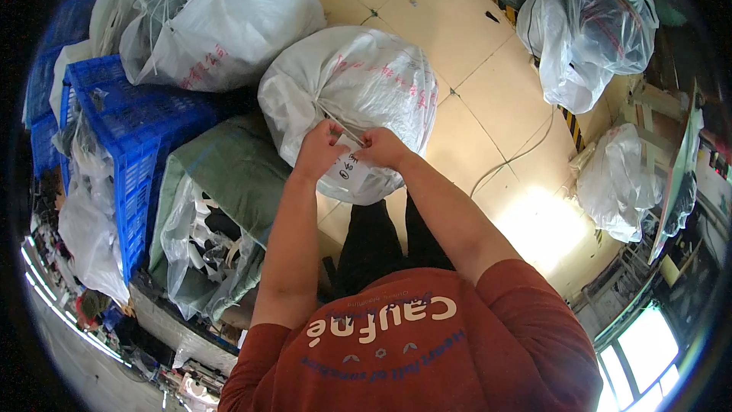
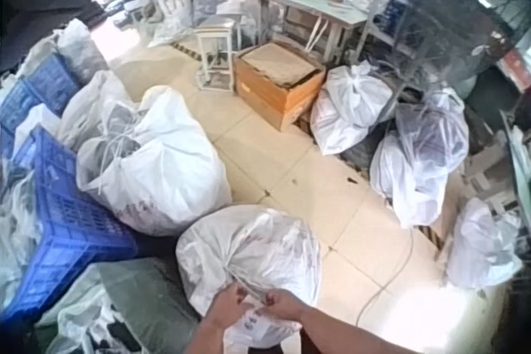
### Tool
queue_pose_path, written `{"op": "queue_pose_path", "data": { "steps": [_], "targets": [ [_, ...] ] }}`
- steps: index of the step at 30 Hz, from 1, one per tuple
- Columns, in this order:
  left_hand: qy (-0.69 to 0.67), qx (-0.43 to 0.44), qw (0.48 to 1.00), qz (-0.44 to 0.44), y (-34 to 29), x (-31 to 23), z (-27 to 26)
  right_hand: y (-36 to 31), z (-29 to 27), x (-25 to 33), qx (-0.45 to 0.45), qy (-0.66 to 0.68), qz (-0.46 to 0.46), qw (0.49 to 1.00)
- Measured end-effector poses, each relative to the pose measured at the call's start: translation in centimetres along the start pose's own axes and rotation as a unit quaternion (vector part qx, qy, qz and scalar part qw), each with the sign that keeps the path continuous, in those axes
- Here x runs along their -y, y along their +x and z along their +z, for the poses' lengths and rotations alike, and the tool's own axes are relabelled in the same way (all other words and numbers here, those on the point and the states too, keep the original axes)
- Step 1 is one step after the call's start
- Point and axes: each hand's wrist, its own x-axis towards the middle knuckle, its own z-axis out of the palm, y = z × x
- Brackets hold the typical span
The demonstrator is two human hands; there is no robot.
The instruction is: Write identification labels on small slips of paper and attach them to large sacks of shoe components.
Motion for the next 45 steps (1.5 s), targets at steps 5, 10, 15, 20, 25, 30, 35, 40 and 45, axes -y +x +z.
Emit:
{"op": "queue_pose_path", "data": {
  "steps": [5,10,15,20,25,30,35,40,45],
  "targets": [
    [-0.152,-0.043,0.987,0.024,-2.4,1.2,-1.0,0.3,-0.5,0.1,0.013,0.073,0.025,0.997],
    [-0.178,0.042,0.979,-0.084,-6.0,1.6,-2.3,0.3,-1.6,0.3,0.017,0.125,0.039,0.991],
    [-0.247,-0.019,0.965,-0.091,-7.9,4.8,0.1,0.5,-2.1,0.6,0.081,0.159,0.046,0.983],
    [-0.314,-0.1,0.943,-0.055,-8.4,4.7,1.7,0.2,-2.0,1.0,0.075,0.148,0.07,0.984],
    [-0.154,-0.183,0.971,-0.025,-8.5,1.9,1.8,0.6,-2.2,-0.5,0.088,0.216,0.066,0.97],
    [-0.176,-0.213,0.961,-0.022,-7.8,1.8,2.0,0.6,-2.5,-0.5,0.112,0.307,0.075,0.942],
    [-0.305,-0.187,0.933,-0.035,-7.9,3.9,2.6,0.8,-2.5,-0.7,0.114,0.29,0.06,0.948],
    [-0.204,-0.29,0.934,-0.047,-8.6,4.6,3.1,1.0,-2.0,-1.0,0.109,0.265,0.044,0.957],
    [-0.16,-0.426,0.89,-0.04,-10.5,2.8,4.1,0.9,-2.5,-1.2,0.114,0.264,0.053,0.956]
  ]
}}
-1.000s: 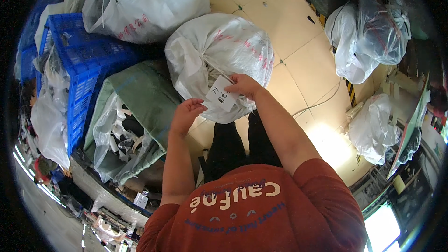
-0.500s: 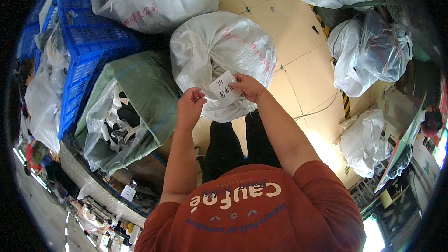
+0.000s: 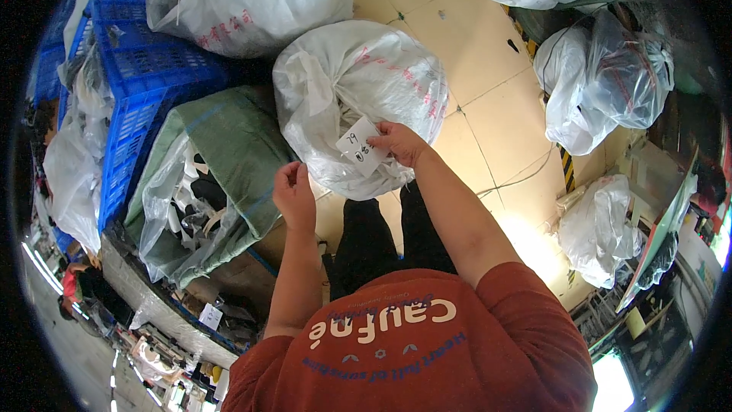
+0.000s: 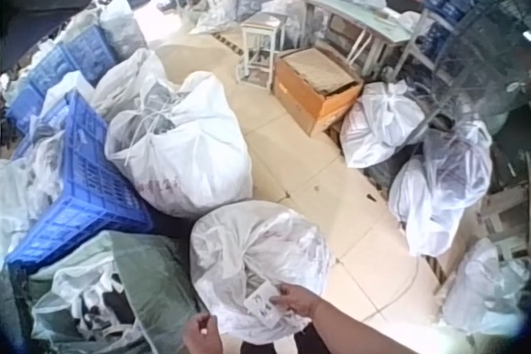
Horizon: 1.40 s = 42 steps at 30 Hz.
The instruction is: Write identification labels on small slips of paper and attach them to large sacks of shoe components.
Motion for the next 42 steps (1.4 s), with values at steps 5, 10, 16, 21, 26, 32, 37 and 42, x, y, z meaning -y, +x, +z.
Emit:
{"op": "queue_pose_path", "data": {
  "steps": [5,10,16,21,26,32,37,42],
  "targets": [
    [-0.127,0.145,0.979,-0.066,-0.3,0.4,0.7,0.1,-0.5,0.5,0.012,0.015,0.025,1.0],
    [-0.3,0.277,0.906,-0.114,0.9,0.9,1.5,0.2,-0.1,0.2,0.013,0.002,0.004,1.0],
    [-0.136,0.178,0.958,-0.179,1.8,2.9,1.8,0.0,1.8,-0.3,-0.075,-0.077,-0.083,0.991],
    [-0.073,0.107,0.98,-0.15,2.2,4.2,2.8,-0.1,3.0,-0.9,-0.201,-0.274,-0.137,0.93],
    [-0.142,0.144,0.969,-0.144,3.0,5.9,2.6,0.8,2.6,-1.7,-0.206,-0.231,-0.151,0.939],
    [-0.203,0.127,0.958,-0.159,1.1,5.9,1.6,-0.3,3.6,-0.8,-0.217,-0.225,-0.14,0.939],
    [-0.247,0.127,0.946,-0.169,0.9,5.8,1.6,-0.6,2.8,-0.1,-0.183,-0.223,-0.116,0.951],
    [-0.225,0.124,0.948,-0.187,2.0,4.9,1.2,-1.1,3.6,-0.2,-0.201,-0.272,-0.146,0.93]
  ]
}}
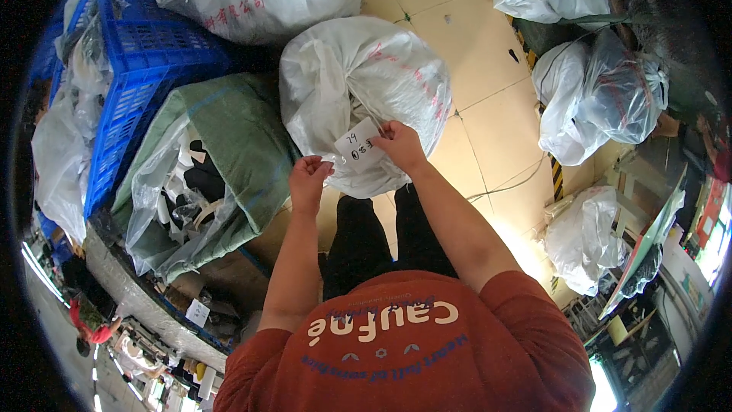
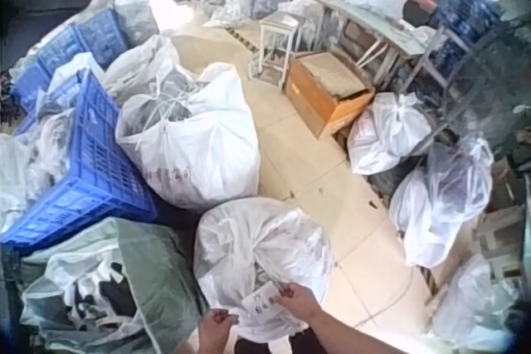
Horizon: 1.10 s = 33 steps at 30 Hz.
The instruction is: Write identification labels on small slips of paper and attach them to large sacks of shoe components.
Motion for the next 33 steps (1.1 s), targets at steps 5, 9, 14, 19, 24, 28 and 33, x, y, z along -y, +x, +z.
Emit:
{"op": "queue_pose_path", "data": {
  "steps": [5,9,14,19,24,28,33],
  "targets": [
    [-0.013,0.035,0.997,-0.067,-2.0,-0.9,0.8,0.5,-0.8,-0.9,-0.009,-0.017,0.02,1.0],
    [0.001,-0.009,0.998,-0.067,-1.5,0.6,0.7,1.0,-0.7,-1.1,-0.023,-0.103,-0.018,0.994],
    [0.063,-0.017,0.998,-0.022,1.5,3.1,0.3,0.7,0.0,-0.7,-0.048,-0.105,-0.023,0.993],
    [0.281,-0.076,0.953,0.087,3.4,4.5,0.0,0.4,1.2,-0.6,-0.089,-0.111,-0.007,0.99],
    [0.3,-0.189,0.928,0.116,2.5,4.8,1.3,0.2,1.3,-0.8,-0.104,-0.153,-0.027,0.982],
    [0.227,-0.243,0.942,0.046,0.3,5.8,0.5,0.0,1.2,-0.7,-0.121,-0.151,-0.026,0.981],
    [0.24,-0.126,0.909,0.316,-1.8,4.1,1.7,0.7,-1.3,-1.4,-0.005,0.021,0.006,1.0]
  ]
}}
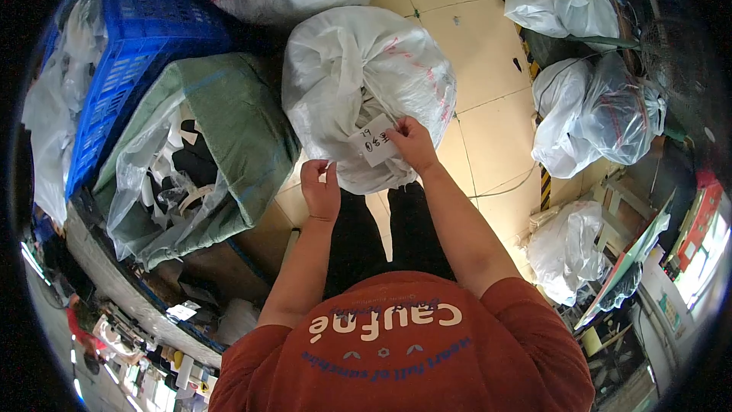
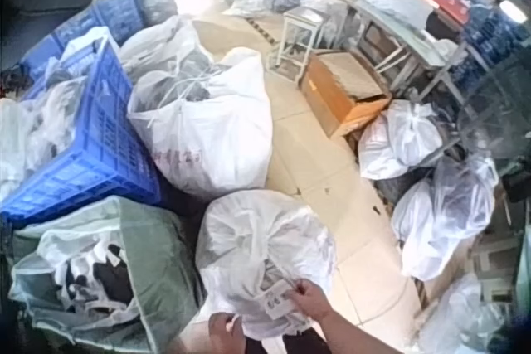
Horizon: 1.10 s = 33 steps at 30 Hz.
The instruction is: Write identification labels on small slips of paper and attach them to large sacks of shoe components.
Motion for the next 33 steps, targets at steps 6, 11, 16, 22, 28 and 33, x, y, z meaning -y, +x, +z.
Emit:
{"op": "queue_pose_path", "data": {
  "steps": [6,11,16,22,28,33],
  "targets": [
    [0.012,-0.014,0.995,0.099,2.3,-2.9,0.5,0.7,-0.3,-0.6,-0.037,0.091,0.006,0.995],
    [0.106,0.038,0.957,0.267,2.0,-4.9,0.0,0.4,0.5,-0.3,-0.091,0.009,-0.009,0.996],
    [0.081,-0.008,0.958,0.274,1.1,-5.6,-0.5,0.4,0.6,-1.2,-0.102,0.03,-0.039,0.994],
    [0.101,0.174,0.932,0.3,0.7,-6.0,0.8,0.0,0.7,-0.8,-0.144,-0.005,-0.046,0.989],
    [0.341,0.342,0.857,0.179,3.1,0.8,2.3,0.6,2.0,0.1,-0.215,-0.072,-0.034,0.973],
    [0.362,0.312,0.871,0.115,0.9,0.2,-0.1,-0.1,1.2,0.7,-0.21,-0.085,-0.03,0.974]
  ]
}}
